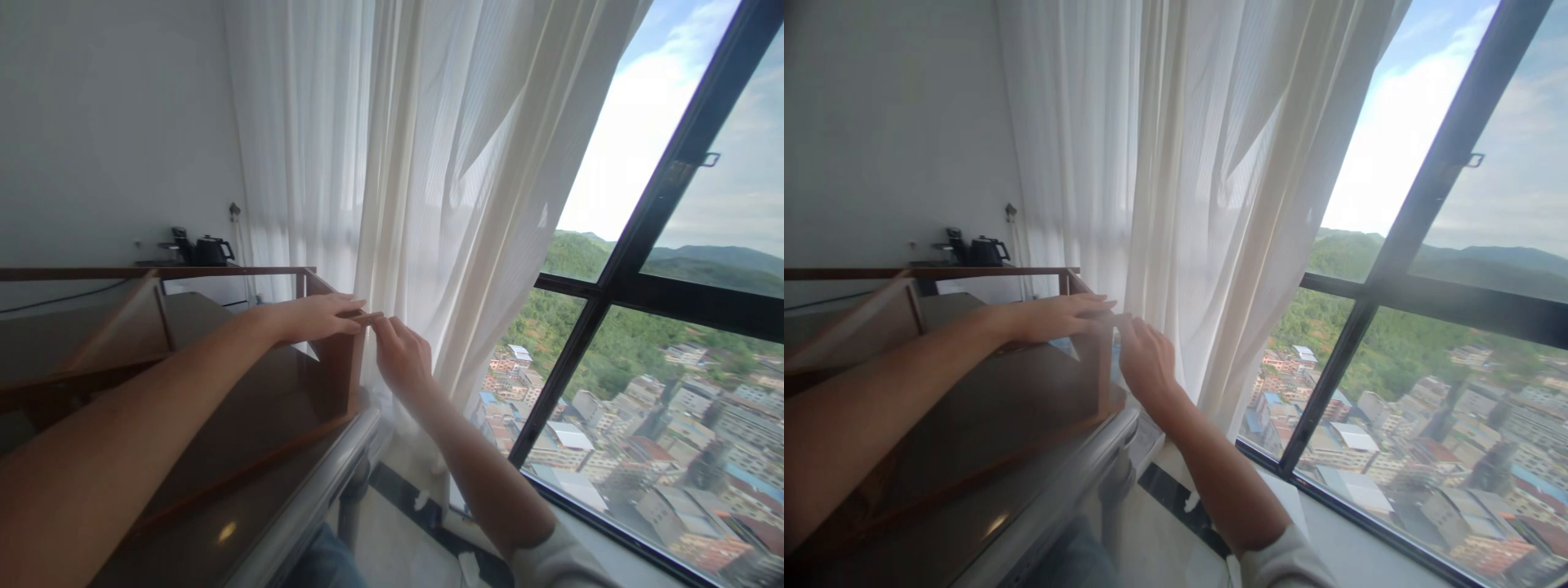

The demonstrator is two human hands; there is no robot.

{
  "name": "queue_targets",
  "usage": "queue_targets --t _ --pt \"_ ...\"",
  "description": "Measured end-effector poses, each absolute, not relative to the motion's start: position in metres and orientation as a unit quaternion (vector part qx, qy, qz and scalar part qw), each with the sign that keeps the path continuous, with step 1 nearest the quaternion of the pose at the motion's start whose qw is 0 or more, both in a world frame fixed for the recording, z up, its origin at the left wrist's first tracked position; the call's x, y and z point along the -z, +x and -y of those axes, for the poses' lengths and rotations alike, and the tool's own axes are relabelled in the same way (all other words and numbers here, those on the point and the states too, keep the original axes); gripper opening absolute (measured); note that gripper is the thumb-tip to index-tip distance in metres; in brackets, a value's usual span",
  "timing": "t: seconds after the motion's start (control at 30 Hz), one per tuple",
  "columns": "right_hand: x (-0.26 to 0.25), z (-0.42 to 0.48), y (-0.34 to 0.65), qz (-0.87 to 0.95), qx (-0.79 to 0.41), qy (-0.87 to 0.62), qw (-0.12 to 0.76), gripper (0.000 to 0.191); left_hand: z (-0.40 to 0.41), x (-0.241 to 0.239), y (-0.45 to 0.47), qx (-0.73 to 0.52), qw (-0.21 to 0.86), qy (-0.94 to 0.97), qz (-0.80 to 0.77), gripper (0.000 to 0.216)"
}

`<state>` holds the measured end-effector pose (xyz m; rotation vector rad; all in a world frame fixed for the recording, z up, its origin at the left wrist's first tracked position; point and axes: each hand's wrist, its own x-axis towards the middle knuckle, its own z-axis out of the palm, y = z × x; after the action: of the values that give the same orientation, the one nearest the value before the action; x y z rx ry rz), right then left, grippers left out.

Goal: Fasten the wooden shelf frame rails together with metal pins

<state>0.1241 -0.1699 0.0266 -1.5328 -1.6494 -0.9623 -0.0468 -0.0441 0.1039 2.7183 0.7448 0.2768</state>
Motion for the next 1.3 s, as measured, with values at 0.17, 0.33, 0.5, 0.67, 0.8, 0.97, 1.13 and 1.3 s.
queue_targets --t 0.17,0.33,0.5,0.67,0.8,0.97,1.13,1.3 --pt "-0.030 0.175 0.142 0.686 0.377 -0.507 0.362 0.022 0.055 -0.111 -0.049 -0.085 0.158 0.947 -0.267 0.089" --pt "-0.029 0.170 0.164 0.726 0.362 -0.420 0.407 0.013 0.058 -0.114 -0.050 -0.077 0.136 0.949 -0.273 0.082" --pt "-0.033 0.153 0.186 0.769 0.358 -0.321 0.423 0.019 0.055 -0.111 -0.050 -0.080 0.124 0.947 -0.284 0.081" --pt "-0.041 0.135 0.200 0.794 0.403 -0.211 0.405 0.033 0.051 -0.108 -0.051 -0.087 0.120 0.947 -0.284 0.082" --pt "-0.044 0.119 0.207 0.801 0.419 -0.172 0.392 0.032 0.054 -0.109 -0.052 -0.083 0.121 0.947 -0.284 0.080" --pt "-0.046 0.108 0.212 0.804 0.442 -0.151 0.369 0.033 0.059 -0.113 -0.052 -0.081 0.124 0.945 -0.290 0.077" --pt "-0.047 0.103 0.216 0.809 0.440 -0.138 0.365 0.035 0.062 -0.114 -0.051 -0.078 0.128 0.944 -0.295 0.076" --pt "-0.050 0.102 0.216 0.813 0.448 -0.124 0.351 0.035 0.063 -0.115 -0.051 -0.077 0.125 0.942 -0.301 0.074"
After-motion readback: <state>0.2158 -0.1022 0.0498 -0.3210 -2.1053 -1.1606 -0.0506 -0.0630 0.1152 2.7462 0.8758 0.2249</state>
